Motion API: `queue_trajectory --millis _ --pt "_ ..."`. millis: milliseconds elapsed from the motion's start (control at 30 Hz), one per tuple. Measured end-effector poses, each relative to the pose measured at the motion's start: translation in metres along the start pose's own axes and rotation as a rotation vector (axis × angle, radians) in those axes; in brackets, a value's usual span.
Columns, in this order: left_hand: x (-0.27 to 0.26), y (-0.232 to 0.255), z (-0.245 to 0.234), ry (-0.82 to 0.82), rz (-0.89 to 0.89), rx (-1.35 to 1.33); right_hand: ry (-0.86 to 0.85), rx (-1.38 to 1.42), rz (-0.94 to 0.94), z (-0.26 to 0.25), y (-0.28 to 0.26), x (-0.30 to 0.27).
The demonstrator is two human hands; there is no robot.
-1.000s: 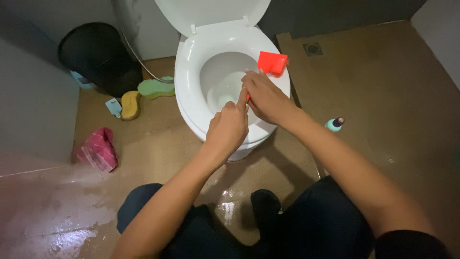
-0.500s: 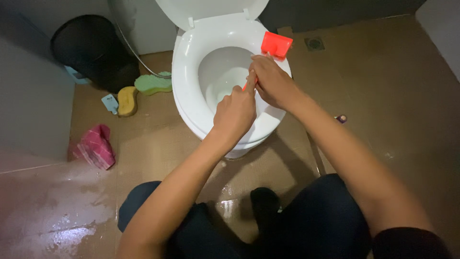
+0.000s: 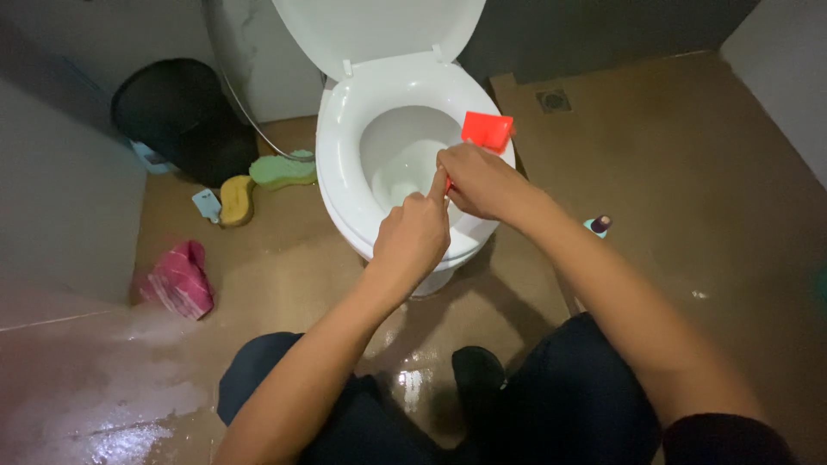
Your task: The person cleans the inner rim and bowl of a toilet using a red scraper tool.
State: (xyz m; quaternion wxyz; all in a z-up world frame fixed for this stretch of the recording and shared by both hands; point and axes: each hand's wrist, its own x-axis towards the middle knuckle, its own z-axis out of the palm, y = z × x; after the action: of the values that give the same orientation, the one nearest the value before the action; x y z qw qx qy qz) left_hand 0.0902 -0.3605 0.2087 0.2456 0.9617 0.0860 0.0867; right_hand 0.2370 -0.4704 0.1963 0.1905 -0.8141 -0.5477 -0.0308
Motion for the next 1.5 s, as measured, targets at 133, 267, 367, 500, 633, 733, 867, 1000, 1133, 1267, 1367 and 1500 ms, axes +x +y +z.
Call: queue_trajectory --millis 133,267,367,500,633,733,867,1000,1133,1267,1367,1500 --pt "-0.013 0.009 -0.018 -0.063 -0.052 0.034 -0.095 0.023 0.073 -0.011 -0.021 -0.002" --pt "-0.016 0.006 -0.020 -0.035 -0.046 0.026 -0.097 0.043 0.041 -0.012 -0.025 0.002" --pt "-0.010 0.002 -0.015 -0.023 -0.040 0.029 -0.111 0.034 0.070 -0.009 -0.019 0.006" --pt "0.002 0.000 -0.009 -0.014 -0.032 0.011 -0.028 0.033 0.047 -0.001 -0.007 0.009" --pt "0.022 -0.008 0.010 0.014 -0.016 0.014 0.076 0.095 -0.002 0.005 0.011 0.009" --pt "0.037 -0.008 0.020 0.044 -0.009 0.041 0.163 0.065 -0.072 0.013 0.030 0.015" --pt "0.055 -0.012 0.033 0.096 0.038 0.056 0.218 0.135 -0.060 0.014 0.043 0.019" --pt "0.070 -0.020 0.048 0.154 0.088 0.079 0.186 0.161 0.053 0.013 0.048 0.025" --pt "0.064 -0.015 0.037 0.111 0.057 0.077 0.182 0.175 0.031 0.012 0.045 0.024" --pt "0.053 -0.013 0.031 0.093 0.051 0.060 0.252 0.115 -0.101 0.020 0.049 0.021" --pt "0.043 -0.011 0.029 0.067 0.020 0.041 0.169 0.116 -0.012 0.012 0.034 0.017" --pt "0.025 -0.004 0.011 0.018 -0.022 0.009 0.026 0.072 0.047 0.002 0.016 0.013"
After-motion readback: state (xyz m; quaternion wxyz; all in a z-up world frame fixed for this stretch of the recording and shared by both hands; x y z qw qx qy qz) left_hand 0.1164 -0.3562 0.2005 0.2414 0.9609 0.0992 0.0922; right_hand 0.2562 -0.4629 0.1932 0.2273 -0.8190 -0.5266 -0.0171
